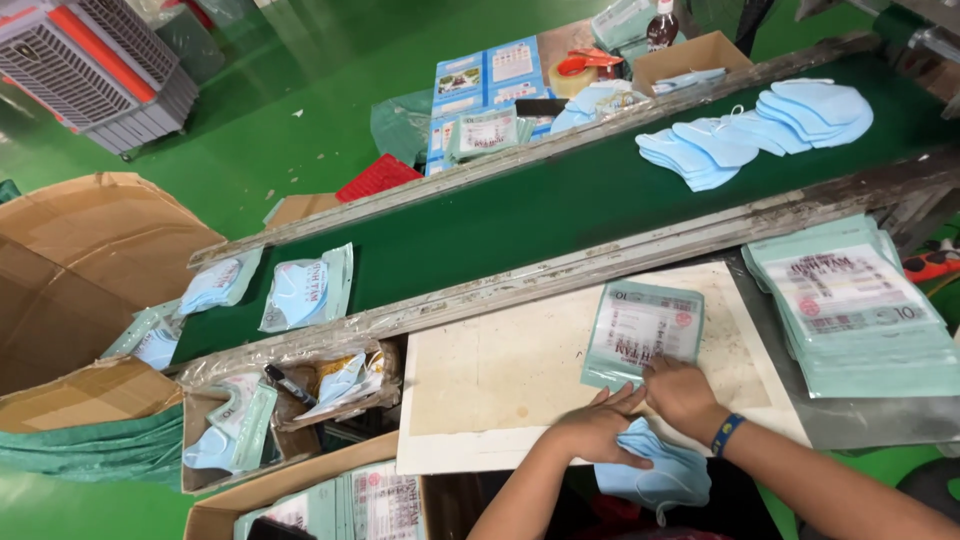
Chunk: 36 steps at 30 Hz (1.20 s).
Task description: Packaging blue face masks into plastic bags and organizing them in boxes at a manufacturing facility.
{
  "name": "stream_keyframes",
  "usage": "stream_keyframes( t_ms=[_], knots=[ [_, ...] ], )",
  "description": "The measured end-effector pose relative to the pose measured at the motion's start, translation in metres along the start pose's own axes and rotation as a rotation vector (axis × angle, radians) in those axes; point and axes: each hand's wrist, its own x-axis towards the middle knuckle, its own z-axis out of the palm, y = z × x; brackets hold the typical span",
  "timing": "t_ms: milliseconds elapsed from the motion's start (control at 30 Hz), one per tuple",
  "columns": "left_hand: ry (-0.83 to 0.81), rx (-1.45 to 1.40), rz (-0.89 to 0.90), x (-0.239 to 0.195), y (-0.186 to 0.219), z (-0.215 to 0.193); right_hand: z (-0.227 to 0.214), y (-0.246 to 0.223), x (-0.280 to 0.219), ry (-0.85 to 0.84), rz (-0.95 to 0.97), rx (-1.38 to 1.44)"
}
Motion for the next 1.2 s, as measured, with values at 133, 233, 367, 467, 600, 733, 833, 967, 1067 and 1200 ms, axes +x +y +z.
stream_keyframes(
  t_ms=[133, 233, 367, 467, 600, 733, 833, 967, 1067, 1200],
  knots=[
    [0.141, -0.049, 0.088, 0.005, -0.013, 0.015, -0.01, 0.003, 0.011, -0.03, 0.149, 0.027],
    [0.098, -0.055, 0.032, 0.0, -0.002, 0.0, -0.033, -0.007, 0.02, -0.003, 0.226, -0.006],
    [0.118, -0.05, 0.049, 0.004, -0.007, 0.008, -0.016, -0.014, 0.033, 0.026, 0.032, -0.002],
    [0.065, -0.04, -0.018, -0.001, -0.003, 0.005, -0.03, -0.032, 0.041, 0.148, -0.172, 0.149],
    [0.325, -0.119, 0.116, -0.015, -0.024, 0.017, -0.048, -0.029, 0.044, 0.161, -0.047, 0.332],
    [0.452, -0.956, -0.01, -0.054, -0.04, -0.011, -0.106, -0.039, 0.037, 0.153, 0.058, 0.566],
    [0.63, -1.178, 0.001, -0.079, -0.035, -0.031, -0.146, -0.053, 0.028, 0.013, 0.089, 0.756],
    [0.667, -0.957, -0.128, -0.105, 0.006, -0.081, -0.164, -0.068, 0.027, -0.105, 0.275, 0.705],
    [0.627, -0.664, -0.118, -0.101, 0.016, -0.084, -0.148, -0.079, 0.026, -0.035, 0.262, 0.597],
    [0.991, -0.935, -0.359, -0.073, 0.021, -0.061, -0.121, -0.097, 0.016, 0.333, 0.011, 0.384]
  ],
)
